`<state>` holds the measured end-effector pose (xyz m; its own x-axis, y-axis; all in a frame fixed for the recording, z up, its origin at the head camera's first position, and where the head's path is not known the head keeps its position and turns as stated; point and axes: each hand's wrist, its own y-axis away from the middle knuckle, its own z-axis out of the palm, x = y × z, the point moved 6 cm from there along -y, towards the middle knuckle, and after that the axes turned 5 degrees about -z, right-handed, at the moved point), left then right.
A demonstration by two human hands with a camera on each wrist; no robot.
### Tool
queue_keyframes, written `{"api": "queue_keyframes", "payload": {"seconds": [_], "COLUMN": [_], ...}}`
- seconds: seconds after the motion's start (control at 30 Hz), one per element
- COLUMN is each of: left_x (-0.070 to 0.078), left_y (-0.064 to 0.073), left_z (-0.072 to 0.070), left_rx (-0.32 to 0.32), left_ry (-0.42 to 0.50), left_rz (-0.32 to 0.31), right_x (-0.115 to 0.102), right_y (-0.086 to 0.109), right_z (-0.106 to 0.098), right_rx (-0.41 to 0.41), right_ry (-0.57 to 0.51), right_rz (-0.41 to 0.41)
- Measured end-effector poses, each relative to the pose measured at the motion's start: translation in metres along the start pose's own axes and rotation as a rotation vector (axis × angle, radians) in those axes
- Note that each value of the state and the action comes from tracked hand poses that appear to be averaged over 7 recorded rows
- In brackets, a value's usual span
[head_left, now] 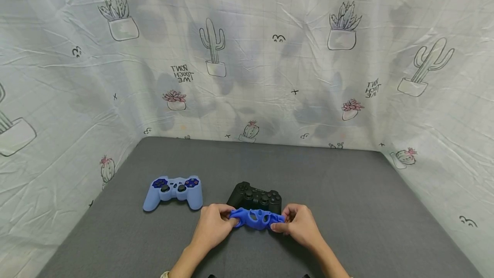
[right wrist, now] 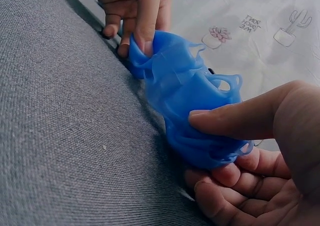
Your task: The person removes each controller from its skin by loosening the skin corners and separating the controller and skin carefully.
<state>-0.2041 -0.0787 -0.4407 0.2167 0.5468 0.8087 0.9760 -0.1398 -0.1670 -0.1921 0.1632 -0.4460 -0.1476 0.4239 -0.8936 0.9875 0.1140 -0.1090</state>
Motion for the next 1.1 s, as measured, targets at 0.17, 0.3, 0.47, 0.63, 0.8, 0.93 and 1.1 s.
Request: {"api": "queue_keyframes", "payload": {"seconds": [0.17, 0.3, 0.47, 0.63, 0.8, 0.93, 1.1], "left_x": [0.0, -0.0013, -0.0036, -0.0044, -0.0042, -0.004, -0.0038], "left_y": [-0.0002, -0.0003, 0.0, 0.0011, 0.0009, 0.0009, 0.0006], "left_z": [0.0, 0.0003, 0.0004, 0.0005, 0.0001, -0.0003, -0.0002], "left_rx": [0.008, 0.018, 0.052, 0.056, 0.058, 0.059, 0.057], "left_ry": [0.001, 0.003, -0.001, -0.002, -0.016, -0.022, -0.03], "left_rz": [0.011, 0.009, -0.023, -0.039, -0.043, -0.044, -0.041], "right_x": [0.0014, 0.0025, 0.0031, 0.0027, 0.0036, 0.0046, 0.0057], "right_y": [0.0, 0.0002, 0.0011, 0.0019, 0.0022, 0.0025, 0.0026], "right_z": [0.0006, 0.0012, 0.0038, 0.0047, 0.0039, 0.0034, 0.0029], "right_rx": [0.0, -0.02, -0.062, -0.065, -0.032, -0.013, -0.008], "right_ry": [0.012, 0.011, 0.0, -0.001, -0.007, -0.013, -0.047], "right_rz": [0.015, 0.01, 0.003, 0.014, 0.053, 0.076, 0.084]}}
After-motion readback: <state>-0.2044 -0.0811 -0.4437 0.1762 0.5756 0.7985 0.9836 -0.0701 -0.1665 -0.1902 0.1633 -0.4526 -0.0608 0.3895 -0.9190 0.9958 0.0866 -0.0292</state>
